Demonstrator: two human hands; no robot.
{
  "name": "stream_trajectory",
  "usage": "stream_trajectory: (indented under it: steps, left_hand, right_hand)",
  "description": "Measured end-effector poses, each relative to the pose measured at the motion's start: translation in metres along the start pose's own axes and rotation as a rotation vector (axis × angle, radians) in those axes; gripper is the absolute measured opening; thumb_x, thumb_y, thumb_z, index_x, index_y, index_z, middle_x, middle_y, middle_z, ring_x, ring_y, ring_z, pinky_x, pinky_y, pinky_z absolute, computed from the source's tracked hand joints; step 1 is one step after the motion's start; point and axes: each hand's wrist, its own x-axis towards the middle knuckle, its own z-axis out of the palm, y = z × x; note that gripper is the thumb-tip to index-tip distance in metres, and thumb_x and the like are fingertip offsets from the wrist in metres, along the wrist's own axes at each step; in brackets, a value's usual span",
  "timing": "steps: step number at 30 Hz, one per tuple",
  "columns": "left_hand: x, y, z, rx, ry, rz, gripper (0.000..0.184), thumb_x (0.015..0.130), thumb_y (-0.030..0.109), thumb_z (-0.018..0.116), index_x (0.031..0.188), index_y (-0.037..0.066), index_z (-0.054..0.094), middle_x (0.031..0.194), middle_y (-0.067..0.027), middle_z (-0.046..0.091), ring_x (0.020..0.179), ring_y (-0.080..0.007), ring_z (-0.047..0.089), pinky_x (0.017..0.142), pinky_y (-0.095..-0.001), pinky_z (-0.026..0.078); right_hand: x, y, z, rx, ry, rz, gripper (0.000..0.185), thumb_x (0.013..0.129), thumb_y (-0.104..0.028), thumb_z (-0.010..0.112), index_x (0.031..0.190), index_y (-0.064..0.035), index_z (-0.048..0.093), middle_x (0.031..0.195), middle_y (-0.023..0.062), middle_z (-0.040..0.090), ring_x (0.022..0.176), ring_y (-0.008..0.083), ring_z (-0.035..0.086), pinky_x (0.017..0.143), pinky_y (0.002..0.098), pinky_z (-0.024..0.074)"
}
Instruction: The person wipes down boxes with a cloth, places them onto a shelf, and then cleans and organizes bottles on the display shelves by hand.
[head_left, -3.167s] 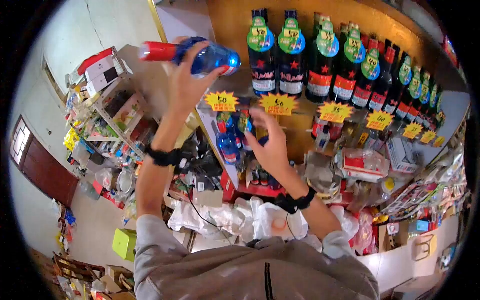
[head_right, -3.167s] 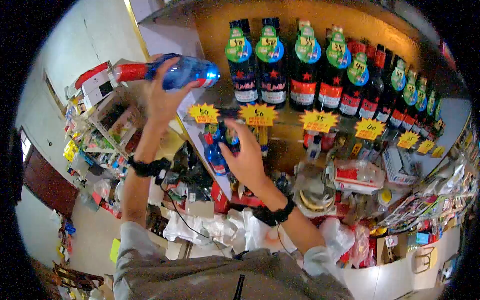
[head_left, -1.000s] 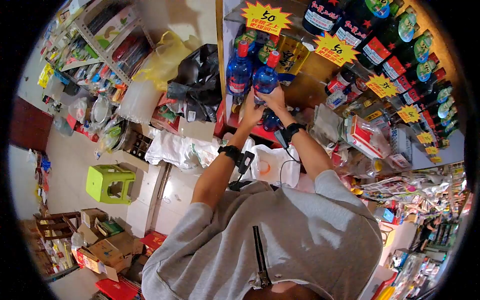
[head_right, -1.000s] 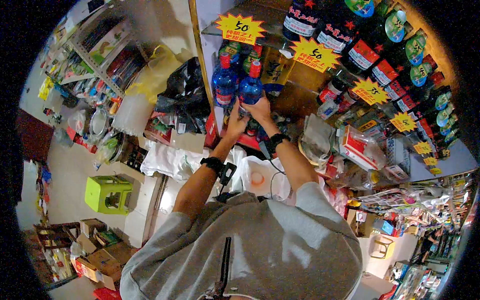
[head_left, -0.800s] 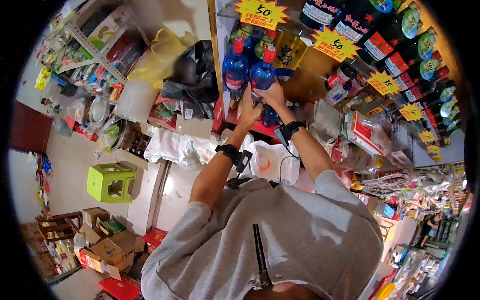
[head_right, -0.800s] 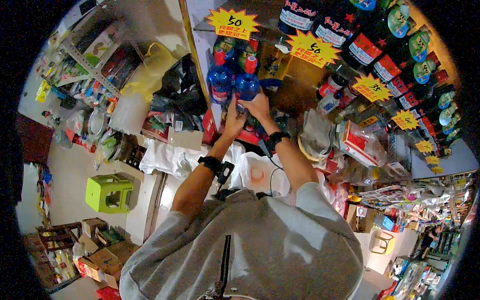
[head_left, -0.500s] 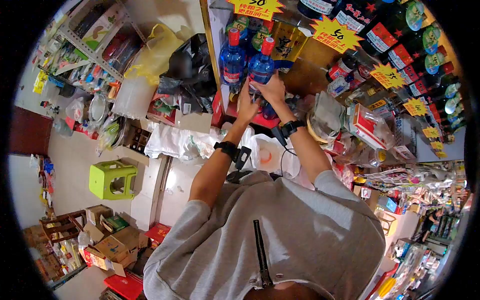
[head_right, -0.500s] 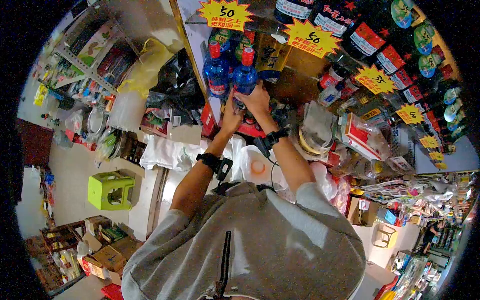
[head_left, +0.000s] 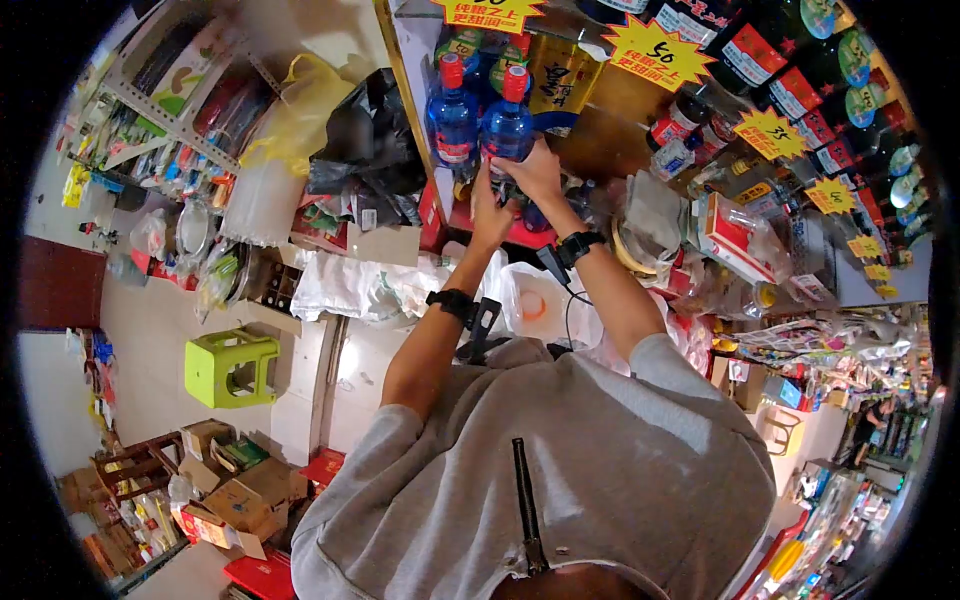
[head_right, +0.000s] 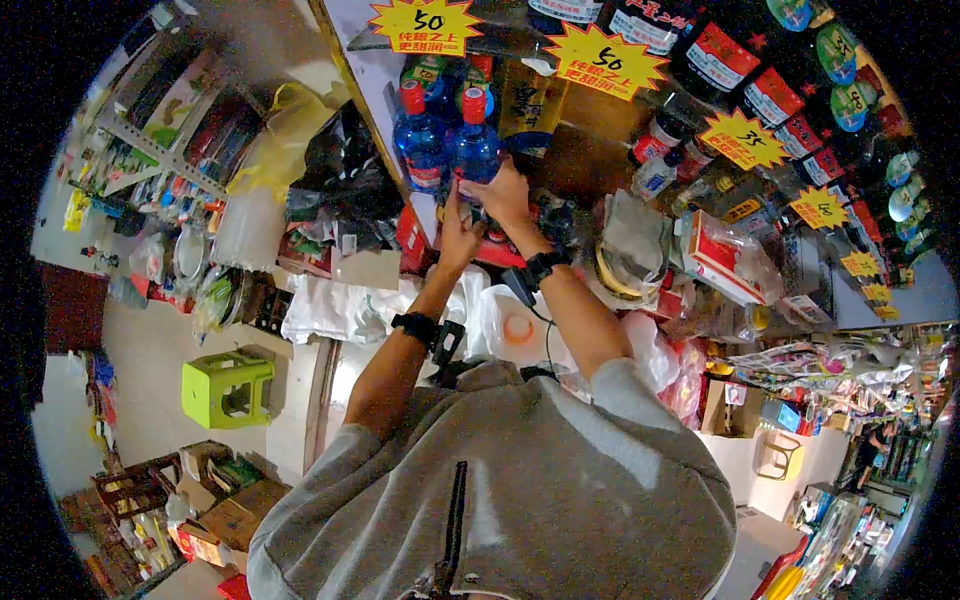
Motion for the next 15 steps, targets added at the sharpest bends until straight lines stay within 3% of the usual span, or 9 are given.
stream_trajectory:
  steps: [4, 10, 11, 13, 14, 15]
  left_hand:
    - [0.000, 0.019, -0.009, 0.153, -0.014, -0.051, 0.095, 0.069, -0.005, 0.069, 0.154, -0.005, 0.027, 0.155, -0.0248, 0.037, 0.143, -0.0375, 0.039, 0.120, -0.0398, 0.030]
    - [0.006, 0.016, -0.017, 0.211, -0.067, 0.002, 0.093, 0.074, -0.002, 0.071, 0.155, -0.005, 0.025, 0.156, -0.0243, 0.035, 0.144, -0.0372, 0.037, 0.120, -0.0401, 0.029]
    - [0.004, 0.017, -0.019, 0.210, -0.071, 0.003, 0.093, 0.074, -0.002, 0.071, 0.155, -0.005, 0.025, 0.156, -0.0243, 0.035, 0.144, -0.0372, 0.037, 0.120, -0.0401, 0.029]
    - [-0.001, 0.012, -0.022, 0.315, -0.029, 0.033, 0.077, 0.082, 0.001, 0.070, 0.151, -0.003, 0.036, 0.146, -0.0238, 0.049, 0.131, -0.0329, 0.053, 0.109, -0.0382, 0.043]
    - [-0.005, 0.010, -0.024, 0.310, -0.030, 0.040, 0.077, 0.082, 0.001, 0.070, 0.151, -0.003, 0.036, 0.146, -0.0238, 0.049, 0.131, -0.0329, 0.053, 0.109, -0.0382, 0.043]
    - [-0.011, 0.006, -0.028, 0.146, -0.043, -0.009, 0.057, 0.086, 0.005, 0.069, 0.139, -0.003, 0.048, 0.128, -0.0214, 0.060, 0.114, -0.0285, 0.062, 0.095, -0.0356, 0.049]
  right_hand:
    - [-0.002, -0.010, -0.002, 0.010, -0.060, 0.064, 0.072, 0.069, -0.043, 0.088, 0.121, -0.0016, 0.061, 0.110, 0.0215, 0.073, 0.103, 0.0389, 0.071, 0.091, 0.0453, 0.0554]
    - [-0.003, 0.000, 0.010, -0.014, -0.054, -0.005, 0.075, 0.070, -0.043, 0.088, 0.125, -0.0012, 0.060, 0.108, 0.0214, 0.073, 0.102, 0.0390, 0.071, 0.091, 0.0449, 0.0554]
    - [-0.008, 0.003, 0.010, 0.027, -0.021, -0.063, 0.071, 0.072, -0.039, 0.087, 0.125, -0.0007, 0.060, 0.107, 0.0202, 0.074, 0.099, 0.0350, 0.072, 0.090, 0.0424, 0.0561]
    - [-0.019, 0.017, 0.013, 0.063, 0.021, -0.123, 0.067, 0.074, -0.034, 0.087, 0.125, -0.0002, 0.060, 0.106, 0.0190, 0.074, 0.097, 0.0310, 0.074, 0.089, 0.0399, 0.0568]
    - [-0.029, 0.036, 0.020, 0.151, -0.003, -0.077, 0.058, 0.077, -0.028, 0.085, 0.122, 0.0007, 0.062, 0.103, 0.0165, 0.075, 0.093, 0.0262, 0.074, 0.087, 0.0369, 0.0572]
    - [-0.038, 0.050, 0.022, 0.239, -0.026, -0.031, 0.050, 0.079, -0.021, 0.083, 0.120, 0.0015, 0.064, 0.100, 0.0141, 0.075, 0.090, 0.0213, 0.074, 0.084, 0.0340, 0.0577]
